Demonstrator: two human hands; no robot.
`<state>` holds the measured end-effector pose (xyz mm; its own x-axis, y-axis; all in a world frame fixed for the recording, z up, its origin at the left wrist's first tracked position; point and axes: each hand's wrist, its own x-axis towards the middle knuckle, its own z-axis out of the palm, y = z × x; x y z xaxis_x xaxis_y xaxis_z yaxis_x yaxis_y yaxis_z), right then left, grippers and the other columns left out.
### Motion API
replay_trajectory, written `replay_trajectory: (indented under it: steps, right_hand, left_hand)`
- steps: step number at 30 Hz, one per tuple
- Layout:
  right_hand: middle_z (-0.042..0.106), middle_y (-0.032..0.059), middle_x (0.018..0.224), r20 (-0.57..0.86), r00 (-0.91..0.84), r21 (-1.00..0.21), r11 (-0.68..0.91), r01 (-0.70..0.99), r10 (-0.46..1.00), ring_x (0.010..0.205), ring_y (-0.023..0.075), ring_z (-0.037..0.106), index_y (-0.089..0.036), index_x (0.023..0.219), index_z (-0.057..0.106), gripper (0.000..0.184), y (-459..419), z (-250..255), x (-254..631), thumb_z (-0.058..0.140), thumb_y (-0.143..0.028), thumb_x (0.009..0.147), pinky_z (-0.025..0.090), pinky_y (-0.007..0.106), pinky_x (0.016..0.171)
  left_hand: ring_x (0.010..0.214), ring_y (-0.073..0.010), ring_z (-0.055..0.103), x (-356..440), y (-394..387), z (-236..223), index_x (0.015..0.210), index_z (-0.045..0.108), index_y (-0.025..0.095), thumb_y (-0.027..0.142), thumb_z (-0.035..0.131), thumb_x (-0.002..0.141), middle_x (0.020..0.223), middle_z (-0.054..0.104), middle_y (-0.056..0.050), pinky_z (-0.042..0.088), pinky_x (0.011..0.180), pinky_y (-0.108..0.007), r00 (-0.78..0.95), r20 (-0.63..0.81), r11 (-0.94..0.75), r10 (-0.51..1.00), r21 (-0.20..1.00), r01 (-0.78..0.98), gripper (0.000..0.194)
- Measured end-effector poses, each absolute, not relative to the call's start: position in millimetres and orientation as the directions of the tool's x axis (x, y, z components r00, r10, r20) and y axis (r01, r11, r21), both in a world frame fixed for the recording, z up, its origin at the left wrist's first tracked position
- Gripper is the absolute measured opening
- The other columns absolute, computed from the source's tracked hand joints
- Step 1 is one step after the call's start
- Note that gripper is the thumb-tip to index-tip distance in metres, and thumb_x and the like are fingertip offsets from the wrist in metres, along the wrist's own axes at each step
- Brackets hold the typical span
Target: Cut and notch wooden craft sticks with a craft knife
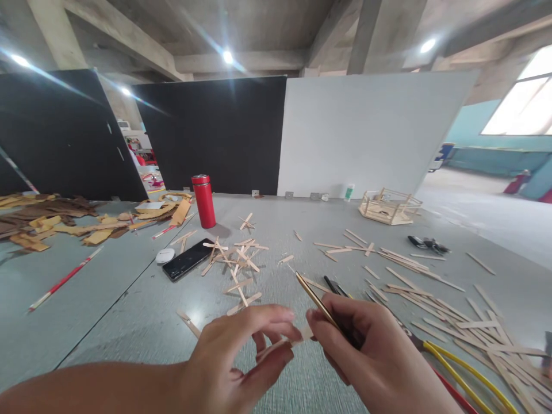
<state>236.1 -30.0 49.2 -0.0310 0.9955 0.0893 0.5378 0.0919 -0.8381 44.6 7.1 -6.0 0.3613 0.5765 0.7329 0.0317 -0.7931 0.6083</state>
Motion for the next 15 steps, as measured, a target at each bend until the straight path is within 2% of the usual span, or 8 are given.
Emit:
replay_trajectory:
  steps: [4, 11, 15]
  right_hand:
    - [0.035, -0.0059, 0.061, 0.056, -0.046, -0.808, 0.072, 0.585, 0.997, 0.056, 0.0126, 0.035, -0.022, 0.068, 0.052, 0.032, -31, 51, 233, 0.044, -0.034, 0.098, 0.029, 0.026, 0.049]
    - [0.030, -0.0084, 0.057, 0.040, -0.030, -0.799, 0.050, 0.599, 0.999, 0.051, 0.0111, 0.032, -0.025, 0.064, 0.042, 0.031, -38, 49, 226, 0.044, -0.033, 0.094, 0.027, 0.026, 0.046]
    - [0.032, -0.0078, 0.057, 0.060, -0.095, -0.821, 0.103, 0.561, 0.994, 0.051, 0.0116, 0.035, -0.024, 0.066, 0.047, 0.028, -41, 49, 224, 0.044, -0.030, 0.093, 0.029, 0.025, 0.046]
  left_hand:
    - [0.075, -0.0120, 0.074, 45, 10, -8, 0.132, 0.055, 0.024, -0.001, 0.068, 0.084, 0.097, 0.080, -0.001, 0.059, 0.072, -0.018, 0.373, 0.784, -0.848, 0.496, 0.531, 0.012, 0.057]
    - [0.076, -0.0112, 0.066, 42, 13, -9, 0.136, 0.051, 0.026, 0.003, 0.063, 0.092, 0.088, 0.070, 0.000, 0.059, 0.080, -0.019, 0.536, 0.679, -0.752, 0.501, 0.648, -0.117, 0.052]
    - [0.082, -0.0117, 0.063, 39, 10, -6, 0.141, 0.043, 0.029, -0.002, 0.060, 0.091, 0.094, 0.065, -0.002, 0.056, 0.084, -0.018, 0.600, 0.670, -0.771, 0.437, 0.622, -0.134, 0.062]
